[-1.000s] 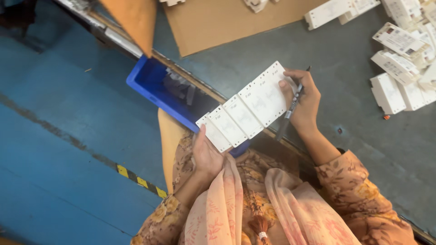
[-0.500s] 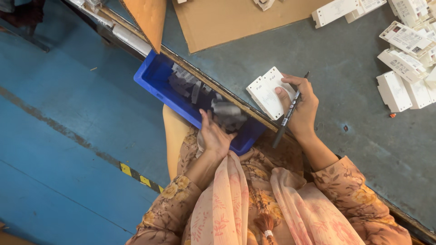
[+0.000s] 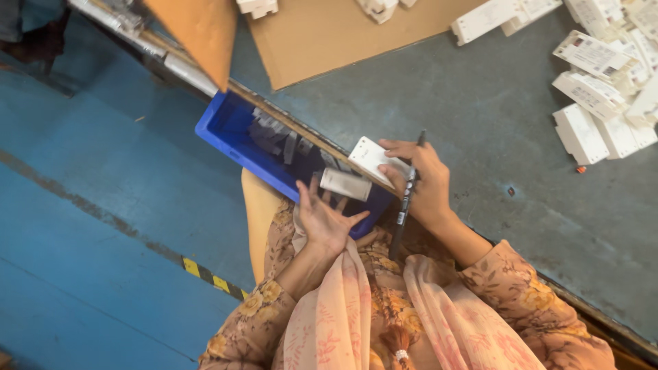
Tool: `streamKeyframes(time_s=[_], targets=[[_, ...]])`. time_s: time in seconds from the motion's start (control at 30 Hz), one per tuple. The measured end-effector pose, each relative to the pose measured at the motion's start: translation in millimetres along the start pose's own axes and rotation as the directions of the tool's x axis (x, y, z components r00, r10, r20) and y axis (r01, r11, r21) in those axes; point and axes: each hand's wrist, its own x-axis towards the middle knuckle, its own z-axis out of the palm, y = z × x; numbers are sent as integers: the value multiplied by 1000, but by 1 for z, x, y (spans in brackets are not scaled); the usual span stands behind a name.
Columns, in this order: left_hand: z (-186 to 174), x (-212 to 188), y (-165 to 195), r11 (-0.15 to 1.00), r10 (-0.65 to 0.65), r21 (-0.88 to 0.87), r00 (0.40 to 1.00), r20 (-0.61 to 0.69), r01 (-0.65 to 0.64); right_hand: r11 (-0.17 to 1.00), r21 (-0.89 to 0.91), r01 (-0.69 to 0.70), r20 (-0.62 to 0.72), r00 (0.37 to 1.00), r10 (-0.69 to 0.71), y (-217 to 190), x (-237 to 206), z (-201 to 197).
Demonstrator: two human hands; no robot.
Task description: The person writes codes on a sheet of labels with a pen, then peels and applies the labels to white electronic modules at a workbench.
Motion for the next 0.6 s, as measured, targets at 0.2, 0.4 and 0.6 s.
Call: streamKeyframes(time_s=[0.2,0.4,0.6], targets=[[-12,7,2,999,8,-31,1000,24,-7,995,66,73,69,995,-77,-16,-3,6],[-22,5,15,999,-38,-22,994,-106,36,996,-4,87,-12,996,-87,2,-11,-26],[-2,-16,39,879,351,281,922,162,-384,945,-327,1,-114,993,-40,47,-36,-128]])
